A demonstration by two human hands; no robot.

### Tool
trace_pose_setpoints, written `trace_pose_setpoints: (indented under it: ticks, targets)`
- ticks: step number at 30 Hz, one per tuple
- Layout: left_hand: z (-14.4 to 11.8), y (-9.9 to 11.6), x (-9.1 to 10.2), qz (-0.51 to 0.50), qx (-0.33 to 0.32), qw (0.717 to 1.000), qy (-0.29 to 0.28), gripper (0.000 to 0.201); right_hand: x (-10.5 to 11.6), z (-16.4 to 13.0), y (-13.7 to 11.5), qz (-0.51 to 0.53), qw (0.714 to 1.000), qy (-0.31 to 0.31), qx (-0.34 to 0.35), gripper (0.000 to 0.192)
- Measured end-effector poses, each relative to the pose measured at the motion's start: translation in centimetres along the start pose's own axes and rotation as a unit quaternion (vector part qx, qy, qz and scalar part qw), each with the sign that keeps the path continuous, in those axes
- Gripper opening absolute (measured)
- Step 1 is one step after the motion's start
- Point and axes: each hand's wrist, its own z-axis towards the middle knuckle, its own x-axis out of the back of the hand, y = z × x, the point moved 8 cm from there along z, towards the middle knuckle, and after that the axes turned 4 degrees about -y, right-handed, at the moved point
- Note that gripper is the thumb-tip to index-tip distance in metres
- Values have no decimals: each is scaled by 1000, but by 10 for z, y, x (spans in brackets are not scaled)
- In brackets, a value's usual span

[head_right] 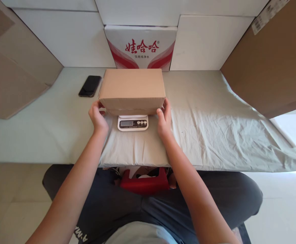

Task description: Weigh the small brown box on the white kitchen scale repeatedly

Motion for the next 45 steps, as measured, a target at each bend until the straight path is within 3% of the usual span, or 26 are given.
trace_pose_setpoints:
  ticks: [14, 23, 39, 45]
  targets:
    - [-2, 0, -5, -11, 7, 1000, -16, 49, -3, 0, -5, -10, 1000, -16, -2, 66]
    - [-13, 27, 3, -18, -71, 997, -5, 44, -5, 2, -13, 3, 1000, -17, 25, 63]
    - [-15, 24, -9, -2, -80, 996, -49, 47, -10, 1, -25, 5, 998, -38, 54, 58]
    - [-19, 25, -9, -1, -81, 995, -60, 47, -20, 2, -27, 32, 997, -55, 52, 64]
